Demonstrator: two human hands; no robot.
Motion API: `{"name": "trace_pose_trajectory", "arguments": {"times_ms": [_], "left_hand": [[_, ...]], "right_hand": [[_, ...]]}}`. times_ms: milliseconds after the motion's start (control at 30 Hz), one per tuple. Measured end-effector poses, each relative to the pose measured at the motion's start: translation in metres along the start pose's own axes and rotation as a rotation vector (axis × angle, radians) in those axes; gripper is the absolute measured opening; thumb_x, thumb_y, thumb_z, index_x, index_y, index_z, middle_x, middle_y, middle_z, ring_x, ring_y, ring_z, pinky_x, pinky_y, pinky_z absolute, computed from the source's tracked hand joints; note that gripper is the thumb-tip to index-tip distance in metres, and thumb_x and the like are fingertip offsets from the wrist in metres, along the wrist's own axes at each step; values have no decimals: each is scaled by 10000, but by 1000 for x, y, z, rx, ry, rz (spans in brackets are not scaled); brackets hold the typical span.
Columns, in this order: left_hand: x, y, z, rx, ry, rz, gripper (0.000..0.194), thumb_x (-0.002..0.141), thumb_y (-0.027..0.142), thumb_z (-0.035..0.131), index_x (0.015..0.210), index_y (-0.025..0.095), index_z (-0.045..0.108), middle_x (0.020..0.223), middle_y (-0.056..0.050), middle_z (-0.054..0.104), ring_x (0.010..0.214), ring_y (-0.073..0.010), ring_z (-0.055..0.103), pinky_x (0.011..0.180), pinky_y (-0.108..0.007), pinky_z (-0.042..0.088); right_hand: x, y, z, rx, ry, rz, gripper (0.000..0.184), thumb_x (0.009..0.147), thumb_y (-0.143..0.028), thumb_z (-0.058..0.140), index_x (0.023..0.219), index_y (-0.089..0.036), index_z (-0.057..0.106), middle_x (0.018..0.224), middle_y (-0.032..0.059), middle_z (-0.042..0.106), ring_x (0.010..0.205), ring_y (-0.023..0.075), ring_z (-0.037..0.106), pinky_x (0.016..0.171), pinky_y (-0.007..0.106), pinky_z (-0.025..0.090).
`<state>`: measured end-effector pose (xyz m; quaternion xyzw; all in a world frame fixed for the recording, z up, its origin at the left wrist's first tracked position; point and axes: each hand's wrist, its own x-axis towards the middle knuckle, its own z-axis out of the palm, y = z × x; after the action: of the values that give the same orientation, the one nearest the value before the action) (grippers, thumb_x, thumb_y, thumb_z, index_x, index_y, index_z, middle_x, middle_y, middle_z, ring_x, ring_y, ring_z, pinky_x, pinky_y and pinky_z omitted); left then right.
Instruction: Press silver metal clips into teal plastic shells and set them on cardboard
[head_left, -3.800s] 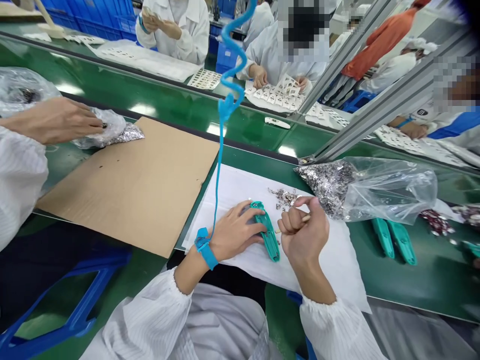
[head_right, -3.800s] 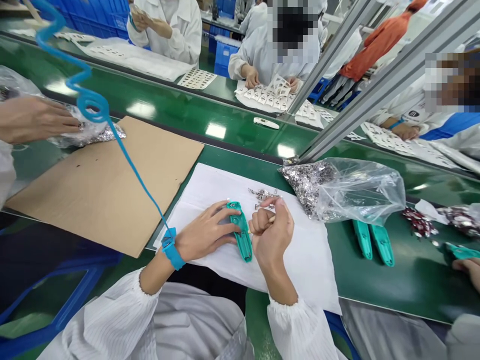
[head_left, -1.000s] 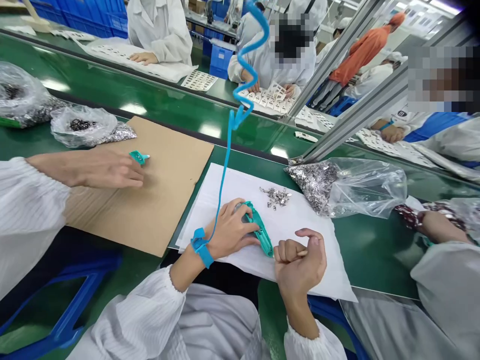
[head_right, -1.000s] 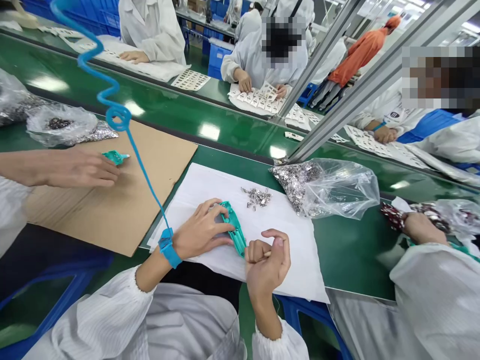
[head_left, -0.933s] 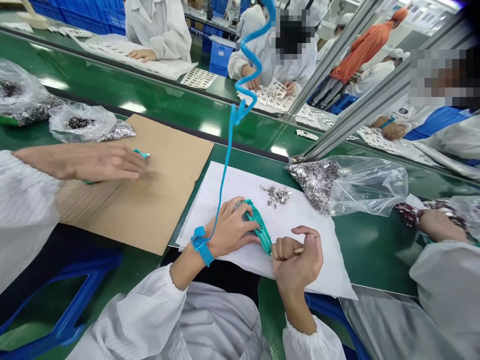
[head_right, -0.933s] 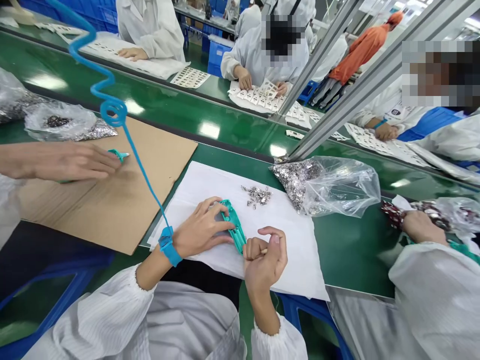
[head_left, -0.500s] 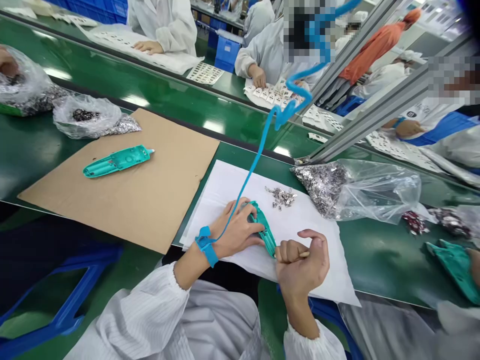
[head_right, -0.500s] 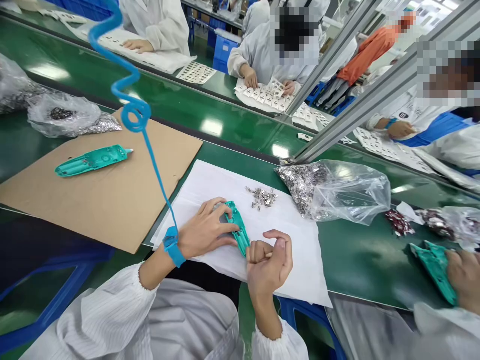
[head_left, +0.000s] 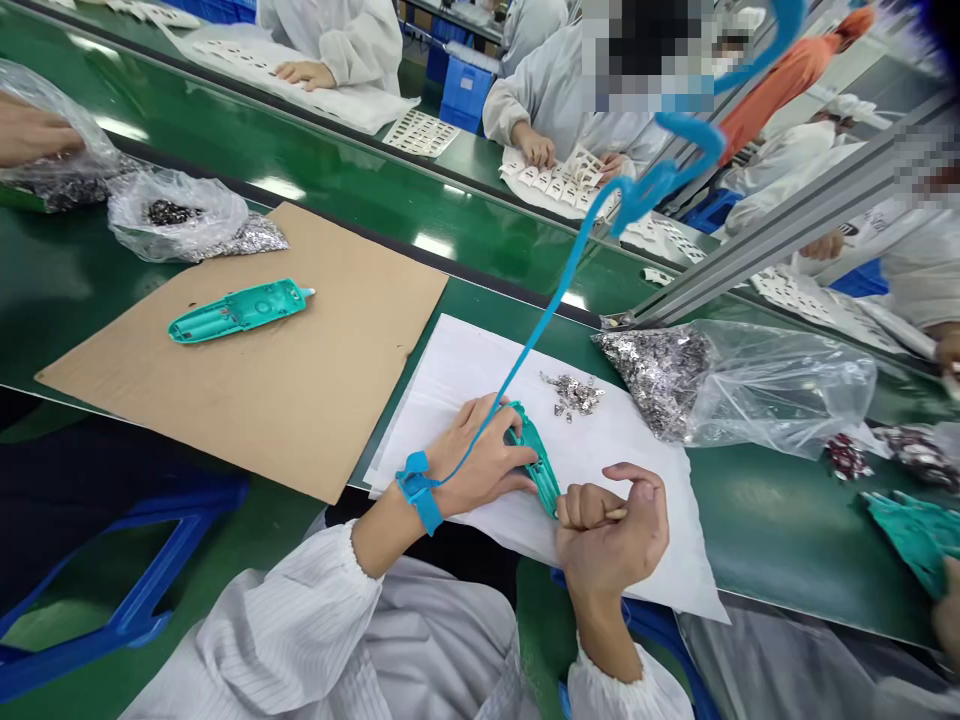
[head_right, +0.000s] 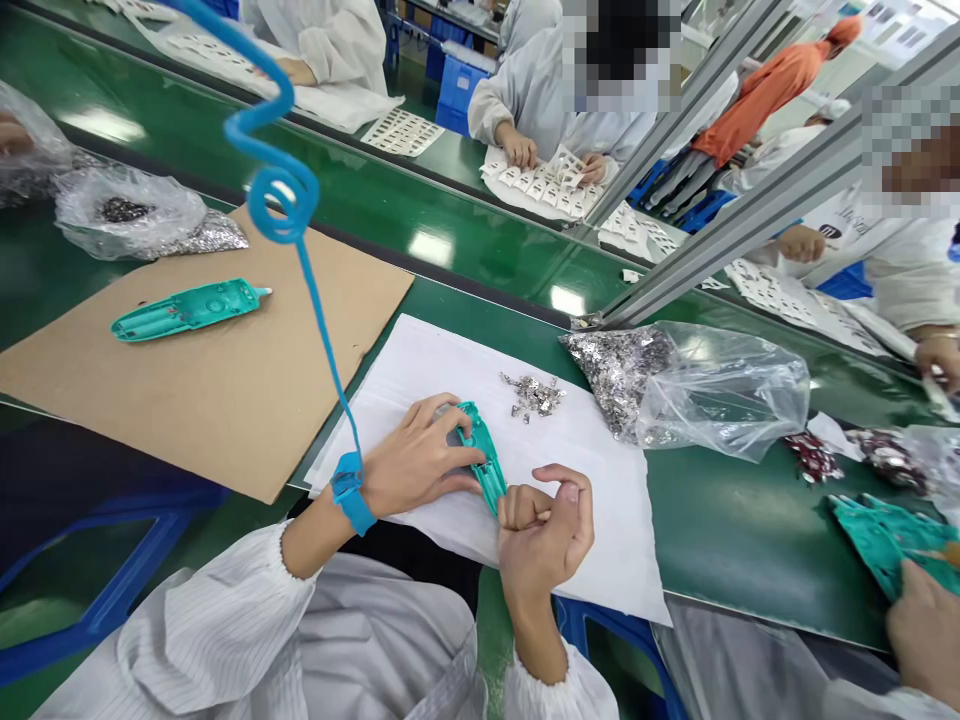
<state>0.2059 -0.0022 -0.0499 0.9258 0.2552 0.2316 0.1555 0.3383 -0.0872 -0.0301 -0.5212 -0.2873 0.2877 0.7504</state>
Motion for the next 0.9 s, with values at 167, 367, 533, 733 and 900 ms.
{"name": "trace_pose_trajectory", "arguments": {"times_ms": [167, 367, 533, 733, 900], "left_hand": [[2, 2, -1, 8, -36, -19, 271, 886, 481, 586, 1033, 278, 690, 1090, -78, 502, 1269, -341, 345, 1033, -507, 373], [1, 2, -1, 3, -10, -42, 250, 854, 481, 636, 1008, 292, 689, 1088, -66, 509, 1235, -321, 380, 1015, -492, 404], [0, 3, -3, -3, 42, -44, 247, 886, 374, 633, 1109, 268, 631, 1087, -70, 551, 1237, -310, 391, 1017, -514, 427], [-1, 2, -3, 37, 8, -36, 560, 813, 67, 569, 1332, 251, 469, 1201, -57, 568, 1277, -303, 400, 1045, -522, 428], [-2, -3, -2, -2, -22, 19, 582, 854, 108, 574, 1382, 287, 406, 1237, -48, 558, 1283, -299, 415, 1052, -523, 436]], "right_hand": [[-3, 9, 0, -75, -23, -37, 218, 960, -358, 445, 806, -219, 510, 376, -133, 228, 327, 52, 124, 368, 148, 217], [-7, 17, -11, -244, -173, -30, 310, 988, -441, 364, 823, -216, 498, 431, -126, 201, 359, 72, 156, 390, 186, 185], [6, -15, -5, -991, -368, -124, 331, 882, -480, 548, 1044, -198, 605, 565, -65, 408, 464, 114, 390, 477, 236, 304], [16, -41, 11, -1479, -517, 34, 325, 852, -419, 595, 1107, -224, 645, 1078, 68, 607, 762, 196, 640, 626, 287, 397], [24, -41, 9, -1464, -565, 93, 252, 859, -407, 590, 1018, -223, 655, 1026, 55, 633, 876, 224, 645, 678, 293, 397]]}}
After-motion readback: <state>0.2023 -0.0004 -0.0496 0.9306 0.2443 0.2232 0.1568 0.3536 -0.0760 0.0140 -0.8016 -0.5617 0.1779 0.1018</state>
